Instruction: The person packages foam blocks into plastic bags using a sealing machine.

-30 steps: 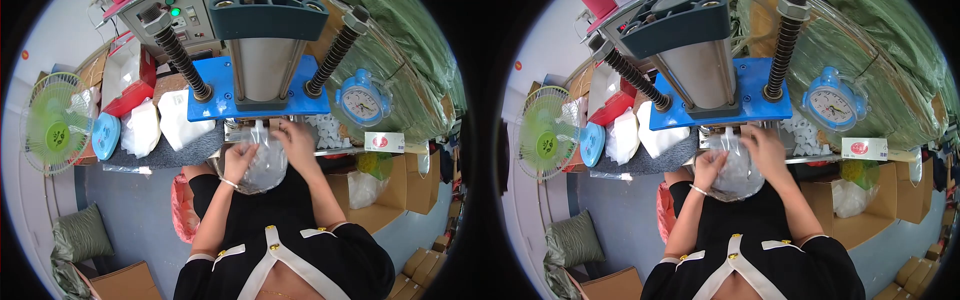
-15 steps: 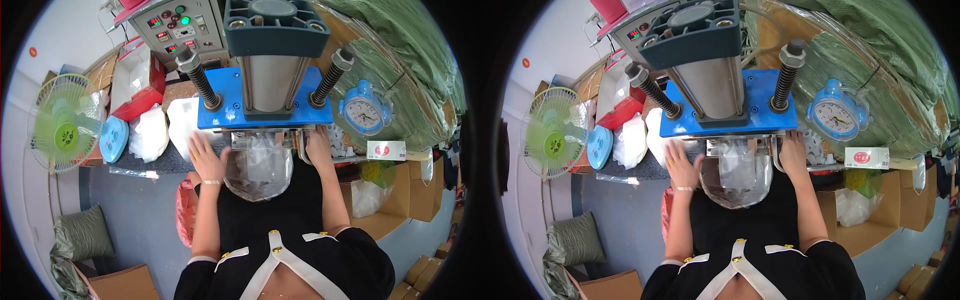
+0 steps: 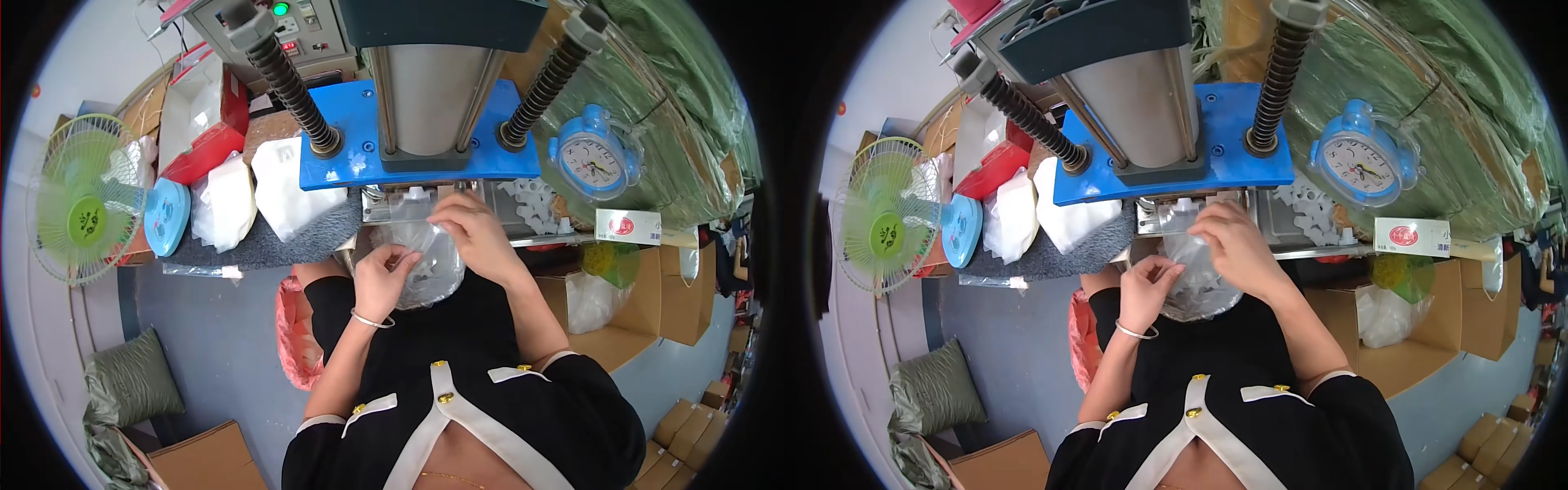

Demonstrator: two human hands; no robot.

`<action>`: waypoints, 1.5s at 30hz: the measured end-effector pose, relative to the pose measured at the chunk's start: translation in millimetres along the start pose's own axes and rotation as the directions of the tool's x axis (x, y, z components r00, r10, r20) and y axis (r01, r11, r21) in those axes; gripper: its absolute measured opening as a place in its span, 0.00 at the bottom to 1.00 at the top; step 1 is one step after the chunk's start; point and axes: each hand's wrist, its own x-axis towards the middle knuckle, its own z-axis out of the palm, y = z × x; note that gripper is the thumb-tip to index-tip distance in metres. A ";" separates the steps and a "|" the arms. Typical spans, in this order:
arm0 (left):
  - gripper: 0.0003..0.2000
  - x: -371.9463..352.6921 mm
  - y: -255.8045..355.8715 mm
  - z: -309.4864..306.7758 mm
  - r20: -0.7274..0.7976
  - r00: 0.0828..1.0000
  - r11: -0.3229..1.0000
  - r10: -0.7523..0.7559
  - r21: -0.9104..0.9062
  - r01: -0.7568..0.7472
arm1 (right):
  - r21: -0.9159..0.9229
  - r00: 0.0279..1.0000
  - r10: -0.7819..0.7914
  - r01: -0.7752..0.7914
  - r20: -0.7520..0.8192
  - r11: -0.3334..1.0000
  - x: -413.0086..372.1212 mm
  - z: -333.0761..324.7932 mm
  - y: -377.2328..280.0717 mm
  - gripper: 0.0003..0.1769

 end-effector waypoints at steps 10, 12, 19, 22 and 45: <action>0.11 21.4 -12.1 10.7 0.184 0.971 0.926 -0.152 -0.318 0.205 | 0.021 0.948 0.234 -0.235 -0.214 0.972 -9.0 14.5 30.6 0.08; 0.12 41.9 -5.2 11.5 0.161 0.966 0.899 -0.200 -0.362 0.246 | -0.463 0.930 0.218 -0.339 -0.294 0.819 -9.4 -7.4 39.3 0.10; 0.18 54.5 1.8 -16.7 0.005 1.000 0.922 -0.002 0.388 -0.001 | -0.715 0.926 0.244 -0.376 -0.287 0.589 -30.6 -12.0 86.3 0.14; 0.32 64.1 -8.1 -55.7 -0.270 0.895 0.639 0.355 0.769 -0.021 | -0.665 0.913 0.327 -0.402 -0.242 0.630 -22.8 -14.0 79.9 0.14; 0.09 0.8 9.8 -2.1 0.033 0.999 0.998 0.003 -0.066 -0.001 | 0.139 0.990 0.119 -0.108 -0.074 0.984 -1.9 -4.3 7.6 0.15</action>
